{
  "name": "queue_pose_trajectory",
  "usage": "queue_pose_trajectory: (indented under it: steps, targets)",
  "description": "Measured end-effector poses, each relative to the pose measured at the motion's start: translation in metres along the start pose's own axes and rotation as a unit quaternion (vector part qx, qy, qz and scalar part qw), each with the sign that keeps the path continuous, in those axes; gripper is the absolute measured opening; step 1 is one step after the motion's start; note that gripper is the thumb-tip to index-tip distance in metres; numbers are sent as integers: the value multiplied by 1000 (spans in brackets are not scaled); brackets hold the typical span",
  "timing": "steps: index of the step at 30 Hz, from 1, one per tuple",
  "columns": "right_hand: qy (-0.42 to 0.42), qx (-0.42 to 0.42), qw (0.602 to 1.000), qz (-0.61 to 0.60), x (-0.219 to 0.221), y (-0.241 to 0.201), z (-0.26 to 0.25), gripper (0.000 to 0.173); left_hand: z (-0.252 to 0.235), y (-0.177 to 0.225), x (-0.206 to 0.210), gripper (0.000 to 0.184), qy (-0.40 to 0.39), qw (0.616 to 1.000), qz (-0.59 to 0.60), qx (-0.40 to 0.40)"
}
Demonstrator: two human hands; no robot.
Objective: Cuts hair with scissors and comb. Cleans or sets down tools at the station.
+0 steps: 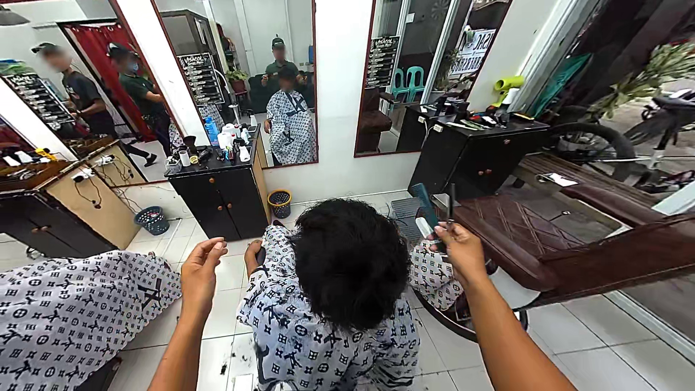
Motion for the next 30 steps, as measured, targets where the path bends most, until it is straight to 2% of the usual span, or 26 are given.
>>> queue_pose_trajectory:
  steps: [2, 4, 5, 7, 9, 11, 16, 19, 22, 26, 28, 30]
  targets:
    - [27, -14, 999, -41, -15, -3, 4, 20, 32, 29, 22, 32, 20, 982, -63, 175]
    - [32, -28, 998, -56, -28, -1, 13, 19, 83, 57, 58, 35, 20, 925, -122, 360]
    - [30, -31, 997, -58, -34, 1, 18, 19, 108, 63, 78, 38, 21, 895, -149, 419]
    - [23, -24, 998, -53, -45, 7, 31, 20, 144, 64, 119, 50, 38, 850, -217, 479]
    - [17, -3, 999, -45, -58, 19, 47, 19, 157, 53, 146, 54, 42, 838, -266, 475]
    - [1, 22, 999, -39, -74, 34, 62, 19, 156, 45, 158, 47, 55, 840, -282, 460]
    - [-6, 66, 997, -40, -106, 74, 86, 17, 143, 43, 161, 45, 59, 848, -288, 441]
    - [-17, 72, 997, -21, -105, 72, 91, 19, 136, 50, 164, 46, 55, 851, -305, 424]
    - [-54, 28, 998, 2, -84, 41, 89, 23, 125, 53, 167, 46, 37, 860, -317, 399]
    - [-95, -114, 989, 8, -42, -32, 67, 24, 106, 53, 170, 50, -5, 873, -309, 376]
    - [-112, -173, 978, -5, -15, -66, 54, 21, 95, 56, 164, 50, -51, 884, -272, 376]
    - [-145, -233, 962, -11, 11, -91, 45, 21, 85, 57, 144, 48, -105, 913, -173, 355]
Point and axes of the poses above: each hand's wrist, its own z-axis away from the middle knuckle, its own x-axis out of the palm, y = z × x, the point moved 4 cm from there along -z, towards the middle knuckle, and after that the axes turned 11 degrees about -x, right-handed, at the moved point
